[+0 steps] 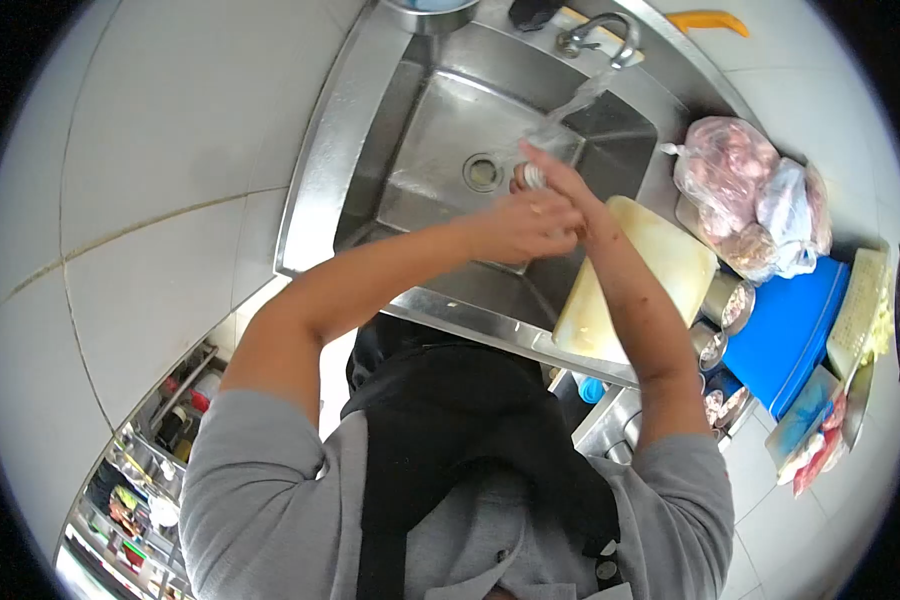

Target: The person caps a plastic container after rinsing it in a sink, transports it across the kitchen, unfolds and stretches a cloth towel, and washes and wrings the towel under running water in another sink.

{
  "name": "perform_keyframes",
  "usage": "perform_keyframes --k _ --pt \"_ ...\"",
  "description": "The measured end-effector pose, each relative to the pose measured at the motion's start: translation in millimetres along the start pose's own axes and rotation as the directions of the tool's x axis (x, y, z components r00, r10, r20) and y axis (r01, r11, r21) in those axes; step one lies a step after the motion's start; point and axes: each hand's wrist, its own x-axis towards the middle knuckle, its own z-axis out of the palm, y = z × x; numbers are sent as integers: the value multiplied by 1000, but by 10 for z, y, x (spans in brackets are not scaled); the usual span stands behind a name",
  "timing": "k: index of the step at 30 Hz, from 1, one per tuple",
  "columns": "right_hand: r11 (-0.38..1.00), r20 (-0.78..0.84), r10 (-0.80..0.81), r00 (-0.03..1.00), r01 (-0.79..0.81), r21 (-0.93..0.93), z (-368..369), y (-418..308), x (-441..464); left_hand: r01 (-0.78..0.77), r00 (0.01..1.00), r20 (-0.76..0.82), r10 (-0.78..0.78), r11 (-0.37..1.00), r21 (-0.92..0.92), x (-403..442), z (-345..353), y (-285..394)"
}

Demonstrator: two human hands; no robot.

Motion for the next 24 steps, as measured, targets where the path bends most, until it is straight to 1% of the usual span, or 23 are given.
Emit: perform_keyframes --k 1,2,3,4,5,6,7,8,9,10,11,12,13,14,15,16,17,18,19,20,22,23,24 --pt "921 131 -72 989 16 388 -45 17 -26 266 960 -99 -262 964 24 15 -133 58" --pt "700 224 -196 955 -24 714 -58 -11 -76 515 842 -197 -502 857 21 40 -208 105" --pt "695 215 -201 956 -15 719 -49 -20 -149 506 848 -193 -493 863 20 57 -219 154" --pt "668 136 -224 965 51 742 15 -87 -285 640 683 -386 -620 763 -93 54 -221 202" --pt "640 60 -249 967 118 759 49 -138 -354 727 459 -538 -707 647 -230 44 -221 216" --pt "648 118 -372 921 166 743 32 -68 -287 726 467 -536 -703 651 -222 22 -174 194" --pt "643 117 -382 917 173 746 4 -56 -249 686 200 -496 -845 482 -545 -17 -88 125" --pt "675 65 -380 923 228 702 -34 -61 -214 530 -55 -354 -934 273 -803 -55 -31 40" --pt "703 13 -381 925 281 653 -86 -57 -157 534 -47 -359 -932 280 -798 -106 12 -76" --pt "761 -53 -348 936 315 567 -188 -24 21 540 -100 -257 -961 164 -825 -143 41 -246" --pt "755 -58 -357 932 325 569 -264 -7 264 540 -152 -152 -977 46 -840 -177 85 -438" --pt "757 -161 -349 923 379 533 -345 23 512 510 -136 -109 -985 25 -860 -237 167 -645" --pt "758 -264 -339 903 429 491 -426 17 703 514 -124 -110 -986 31 -857 -238 187 -792" --pt "752 -271 -347 898 439 493 -485 -38 836 406 -139 6 -990 -63 -912 -235 190 -924" --pt "826 -371 -348 861 469 312 -519 -75 962 293 -145 127 -981 -165 -942 -240 198 -1031" --pt "878 -463 -363 809 464 122 -523 -104 1033 251 -140 164 -977 -195 -948 -276 243 -1150" --pt "875 -467 -363 807 467 128 -497 -171 981 258 -136 165 -977 -196 -946 -321 290 -1261" --pt "898 -543 -438 717 378 -225 -491 -231 917 184 -142 217 -966 -242 -953 -372 345 -1351" --pt "870 -563 -484 670 303 -389 -458 -277 879 109 -143 270 -952 -287 -952 -423 399 -1397" --pt "822 -580 -529 620 203 -532 -429 -316 851 114 -138 276 -951 -292 -949 -469 441 -1390" --pt "846 -594 -493 636 190 -499 -370 -380 824 12 -166 270 -948 -275 -961 -560 479 -1370" --pt "848 -599 -491 633 189 -495 -425 -271 971 16 -162 273 -948 -279 -960 -587 487 -1345" --pt "790 -502 -583 638 303 -532 -448 -162 1122 -10 -167 240 -956 -242 -970 -618 496 -1307"
